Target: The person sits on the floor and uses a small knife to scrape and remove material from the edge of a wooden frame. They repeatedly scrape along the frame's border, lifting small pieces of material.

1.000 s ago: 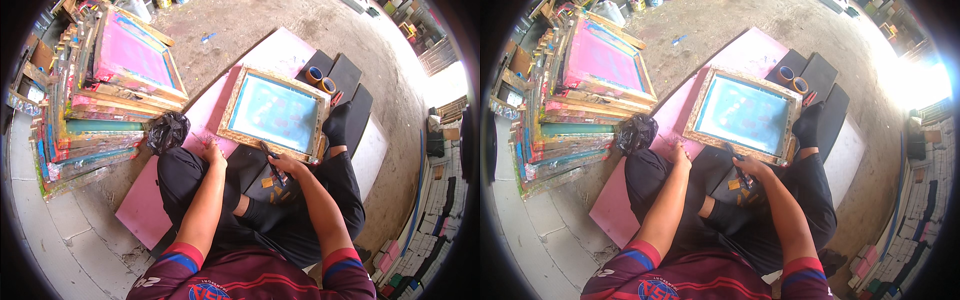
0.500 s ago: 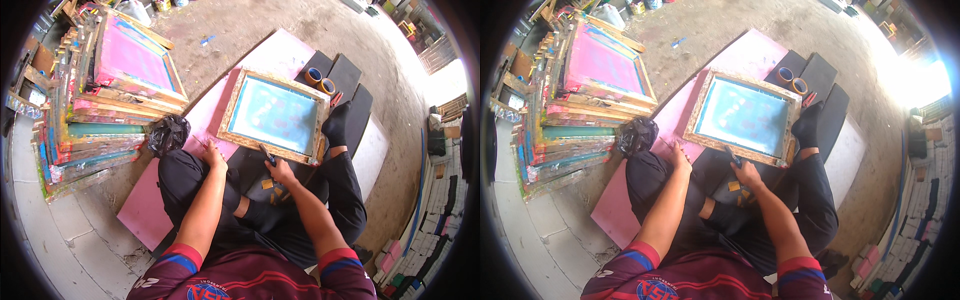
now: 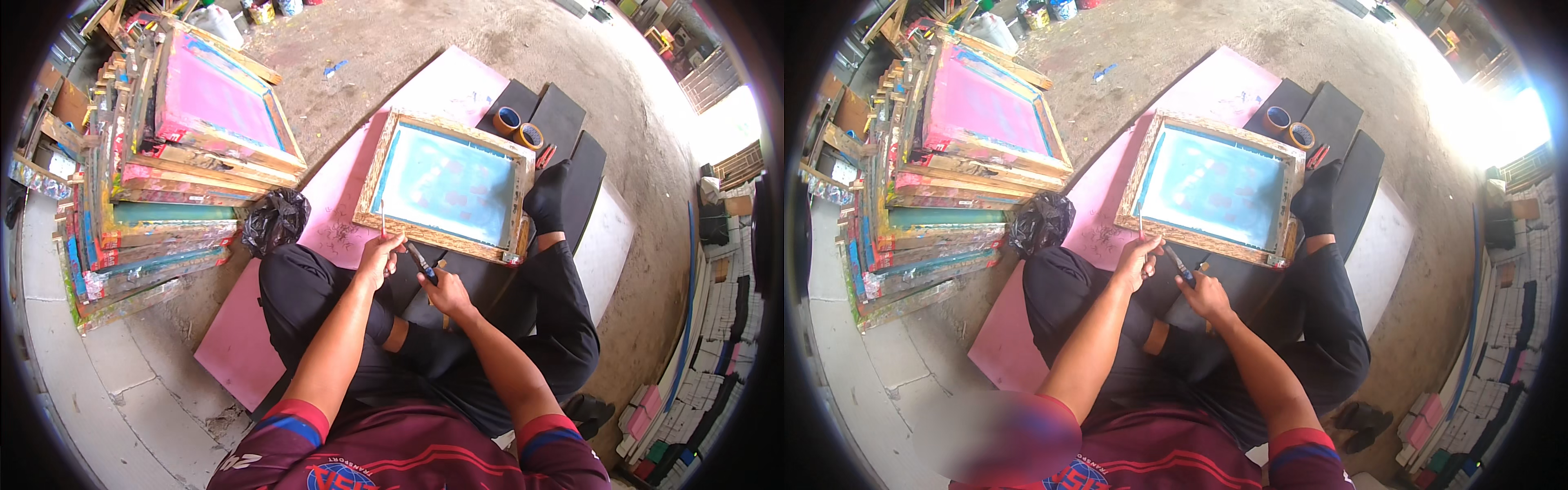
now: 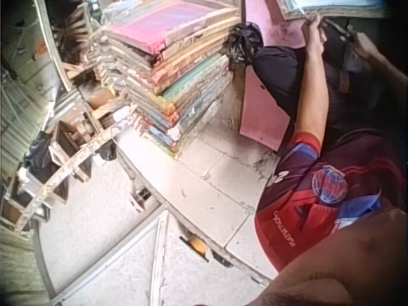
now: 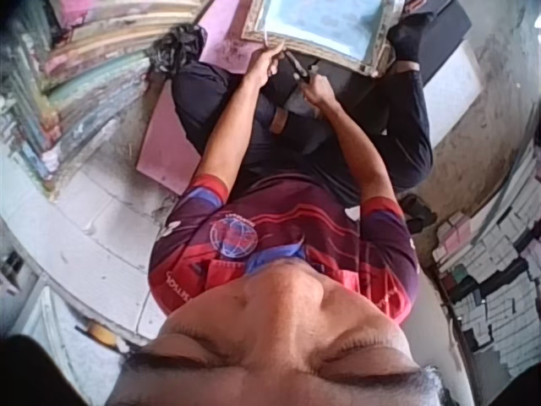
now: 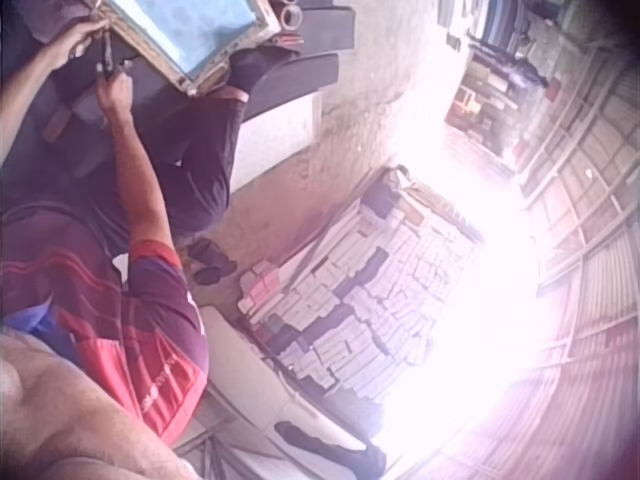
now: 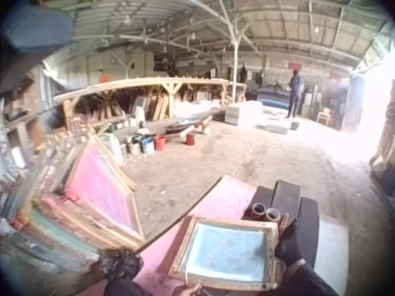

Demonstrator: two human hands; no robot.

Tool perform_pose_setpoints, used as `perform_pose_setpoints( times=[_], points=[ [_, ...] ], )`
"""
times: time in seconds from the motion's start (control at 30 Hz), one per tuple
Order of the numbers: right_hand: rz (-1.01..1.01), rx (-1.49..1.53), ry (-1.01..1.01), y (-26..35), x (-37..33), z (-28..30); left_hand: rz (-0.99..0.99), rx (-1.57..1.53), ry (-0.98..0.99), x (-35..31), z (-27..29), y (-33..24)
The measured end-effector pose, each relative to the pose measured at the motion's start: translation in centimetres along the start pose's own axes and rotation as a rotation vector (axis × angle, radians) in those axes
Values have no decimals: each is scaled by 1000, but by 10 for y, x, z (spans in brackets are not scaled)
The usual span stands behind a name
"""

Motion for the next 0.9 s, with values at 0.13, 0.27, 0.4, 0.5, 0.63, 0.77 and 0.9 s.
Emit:
perform_pose_setpoints(
  times=[0.13, 0.27, 0.4, 0.5, 0.63, 0.77, 0.9],
  points=[
    [7, 86, 61, -4, 9, -9, 1, -17, 83, 3, 2, 7],
    [-36, 236, 225, 20, 22, -10, 62, -211, 131, 3, 12, 1],
    [27, 214, 332, 46, 48, -22, 16, -421, -33, 9, 29, -2],
    [-5, 177, 477, 68, 65, -30, -15, -553, -142, 10, 44, -7],
    [19, 103, 582, 84, 80, -48, -37, -701, -288, 25, 67, 7],
    [-2, 109, 630, 73, 89, -57, 4, -708, -498, 31, 75, 15],
    [-148, 235, 635, 53, 71, -45, 56, -612, -770, 30, 83, 18]
  ],
)
Point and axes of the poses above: each hand's wrist, its own x-axis towards the middle knuckle, its own z-axis out of the back of the hand, y = z × x, the point moved 4 cm from there along x, towards the middle knuckle, and after that the axes turned 9 degrees about x, right-handed, at the moved point
